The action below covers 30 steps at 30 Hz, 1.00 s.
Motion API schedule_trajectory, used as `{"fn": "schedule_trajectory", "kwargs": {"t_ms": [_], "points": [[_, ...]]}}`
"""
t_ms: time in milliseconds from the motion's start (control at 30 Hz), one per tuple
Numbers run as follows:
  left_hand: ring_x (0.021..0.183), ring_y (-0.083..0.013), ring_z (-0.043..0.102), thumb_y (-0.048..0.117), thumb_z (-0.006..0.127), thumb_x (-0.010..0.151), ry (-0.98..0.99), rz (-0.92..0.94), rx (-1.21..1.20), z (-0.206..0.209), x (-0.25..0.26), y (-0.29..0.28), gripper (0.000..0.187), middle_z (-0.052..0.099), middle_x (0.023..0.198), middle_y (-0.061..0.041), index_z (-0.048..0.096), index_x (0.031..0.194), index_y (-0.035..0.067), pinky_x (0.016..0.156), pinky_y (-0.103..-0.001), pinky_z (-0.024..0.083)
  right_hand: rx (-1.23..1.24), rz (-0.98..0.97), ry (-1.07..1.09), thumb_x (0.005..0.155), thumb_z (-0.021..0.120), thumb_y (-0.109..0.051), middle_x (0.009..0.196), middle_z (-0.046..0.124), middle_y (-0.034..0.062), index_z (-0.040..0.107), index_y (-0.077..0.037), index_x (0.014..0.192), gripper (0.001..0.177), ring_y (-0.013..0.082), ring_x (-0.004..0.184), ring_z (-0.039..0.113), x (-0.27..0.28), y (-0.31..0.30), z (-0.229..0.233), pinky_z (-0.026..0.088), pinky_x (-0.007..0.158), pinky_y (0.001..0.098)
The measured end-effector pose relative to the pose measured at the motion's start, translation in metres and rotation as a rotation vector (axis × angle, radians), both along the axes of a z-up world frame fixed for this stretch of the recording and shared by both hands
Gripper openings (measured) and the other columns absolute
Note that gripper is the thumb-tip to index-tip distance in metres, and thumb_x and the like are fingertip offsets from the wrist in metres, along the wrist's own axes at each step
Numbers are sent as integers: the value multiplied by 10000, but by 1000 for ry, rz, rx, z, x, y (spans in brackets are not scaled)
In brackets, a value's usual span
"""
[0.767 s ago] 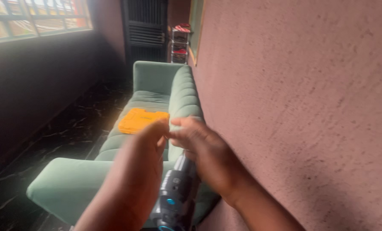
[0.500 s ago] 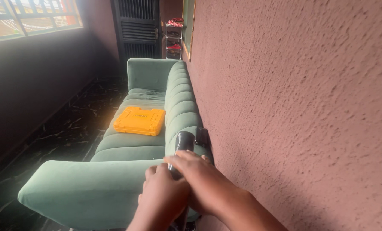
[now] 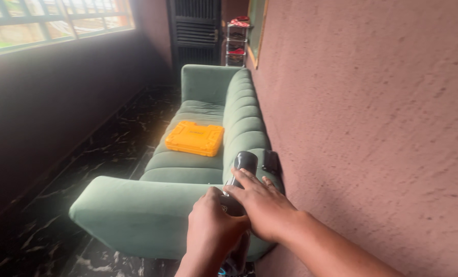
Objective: The person assembles a handheld vacuum cleaner by fitting and twisting its components together by hand.
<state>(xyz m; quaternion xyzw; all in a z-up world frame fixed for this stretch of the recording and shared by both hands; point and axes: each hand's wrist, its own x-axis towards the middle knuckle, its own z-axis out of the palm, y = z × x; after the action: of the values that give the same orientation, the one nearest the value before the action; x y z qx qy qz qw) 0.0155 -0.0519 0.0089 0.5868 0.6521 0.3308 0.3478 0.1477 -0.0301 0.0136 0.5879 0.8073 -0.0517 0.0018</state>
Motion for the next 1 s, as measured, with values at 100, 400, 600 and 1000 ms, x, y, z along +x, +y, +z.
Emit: {"fn": "schedule_trajectory", "kwargs": {"t_ms": [100,400,600,1000], "points": [[918,-249,784,271,906,636,-69,41,32,8,-12,-8,468,785,945,-130,695,988,47,833,-353,606,88,66,18,927,491,31,1707,69,80,451,-210,1522,643,247,1552,56,-11,2,-7,101,1223,518],[792,-161,810,242,957,528,-103,196,-5,30,-83,-31,530,823,867,-69,784,1007,98,764,-300,626,414,565,64,835,603,21,1379,545,91,619,-103,1251,434,285,1464,324,-75,27,-2,145,1213,601],[733,-171,780,172,902,501,3,153,-31,41,-148,-42,469,805,809,-84,782,946,83,705,-313,623,112,600,-182,758,750,-114,1143,683,34,720,-183,1132,382,256,1297,524,-145,24,39,306,1178,496],[860,-198,746,-70,838,407,347,-64,-295,53,-242,-54,630,787,931,-56,764,1004,118,713,-364,605,-376,494,-51,732,782,-368,925,775,121,770,-140,980,338,286,907,756,-222,-20,17,592,827,397]]}}
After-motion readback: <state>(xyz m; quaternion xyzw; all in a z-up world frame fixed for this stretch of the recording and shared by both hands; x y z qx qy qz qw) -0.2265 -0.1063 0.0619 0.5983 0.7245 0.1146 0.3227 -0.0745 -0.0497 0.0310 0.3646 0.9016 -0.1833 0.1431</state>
